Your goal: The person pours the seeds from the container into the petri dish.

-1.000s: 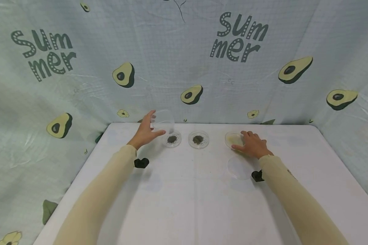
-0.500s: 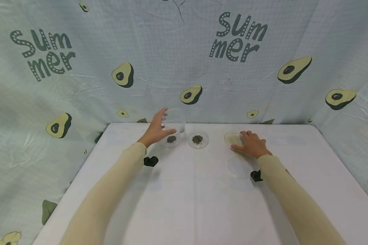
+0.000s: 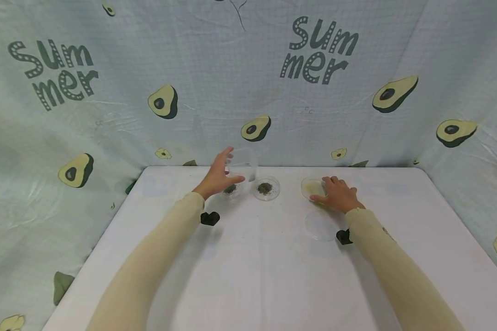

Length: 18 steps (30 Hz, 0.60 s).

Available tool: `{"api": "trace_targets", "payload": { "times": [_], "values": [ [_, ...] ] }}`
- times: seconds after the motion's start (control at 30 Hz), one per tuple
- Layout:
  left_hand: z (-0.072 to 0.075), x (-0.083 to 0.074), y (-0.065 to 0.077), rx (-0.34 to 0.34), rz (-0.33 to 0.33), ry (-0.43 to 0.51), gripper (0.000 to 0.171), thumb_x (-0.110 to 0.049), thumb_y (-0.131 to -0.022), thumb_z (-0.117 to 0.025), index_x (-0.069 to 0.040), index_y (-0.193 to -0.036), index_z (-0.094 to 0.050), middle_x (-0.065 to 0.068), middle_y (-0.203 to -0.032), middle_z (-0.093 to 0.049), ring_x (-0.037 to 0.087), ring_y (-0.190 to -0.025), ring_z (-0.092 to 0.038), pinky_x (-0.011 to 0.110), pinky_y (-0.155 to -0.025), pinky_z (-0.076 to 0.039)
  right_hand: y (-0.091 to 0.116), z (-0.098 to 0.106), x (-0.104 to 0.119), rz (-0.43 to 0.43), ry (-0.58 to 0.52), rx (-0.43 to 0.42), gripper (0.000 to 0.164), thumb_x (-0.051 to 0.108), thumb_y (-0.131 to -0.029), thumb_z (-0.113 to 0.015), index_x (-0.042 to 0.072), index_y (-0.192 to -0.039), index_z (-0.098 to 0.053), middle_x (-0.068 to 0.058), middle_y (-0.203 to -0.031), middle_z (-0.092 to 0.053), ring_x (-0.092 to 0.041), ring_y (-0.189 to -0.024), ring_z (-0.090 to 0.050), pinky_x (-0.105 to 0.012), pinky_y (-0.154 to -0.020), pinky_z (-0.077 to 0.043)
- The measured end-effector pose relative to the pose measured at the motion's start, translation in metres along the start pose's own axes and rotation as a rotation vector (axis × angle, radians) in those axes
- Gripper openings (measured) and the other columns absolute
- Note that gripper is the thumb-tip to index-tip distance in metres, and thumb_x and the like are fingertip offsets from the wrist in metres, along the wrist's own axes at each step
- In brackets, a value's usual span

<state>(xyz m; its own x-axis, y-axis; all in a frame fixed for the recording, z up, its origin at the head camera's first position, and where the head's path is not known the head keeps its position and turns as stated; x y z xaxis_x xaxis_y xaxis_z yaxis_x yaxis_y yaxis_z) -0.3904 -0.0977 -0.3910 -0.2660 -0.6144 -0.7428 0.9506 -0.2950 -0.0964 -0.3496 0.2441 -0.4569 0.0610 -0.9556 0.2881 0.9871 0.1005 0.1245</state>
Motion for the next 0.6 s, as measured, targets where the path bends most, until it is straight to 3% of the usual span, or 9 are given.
{"api": "trace_targets", "payload": {
  "times": [0.6],
  "values": [
    [-0.019, -0.009, -0.007, 0.024, -0.002, 0.012, 0.103, -0.028, -0.081, -0.079, -0.022, -0.156, -0.008, 0.010, -0.153, -0.031, 0.031, -0.138, -0.036, 0.046, -0.105, -0.046, 0.001, 0.001, 0.002, -0.011, 0.015, 0.006, 0.089, 0.060, -0.088, -0.058, 0.000, -0.148, -0.029, -0.029, -0.147, -0.033, -0.048, -0.134, -0.033, -0.078, -0.097, -0.028]
  ]
}}
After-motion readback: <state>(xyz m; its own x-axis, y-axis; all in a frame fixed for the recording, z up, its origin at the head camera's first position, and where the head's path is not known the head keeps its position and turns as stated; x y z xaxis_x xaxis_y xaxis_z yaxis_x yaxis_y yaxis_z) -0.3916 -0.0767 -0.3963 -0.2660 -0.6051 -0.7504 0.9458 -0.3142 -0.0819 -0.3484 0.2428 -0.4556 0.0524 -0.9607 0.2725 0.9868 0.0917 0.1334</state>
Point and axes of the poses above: each hand's wrist, its own y-axis away from the middle knuckle, its own z-axis out of the back of the hand, x = y × z, the point moved 7 cm from there along -y, towards the middle knuckle
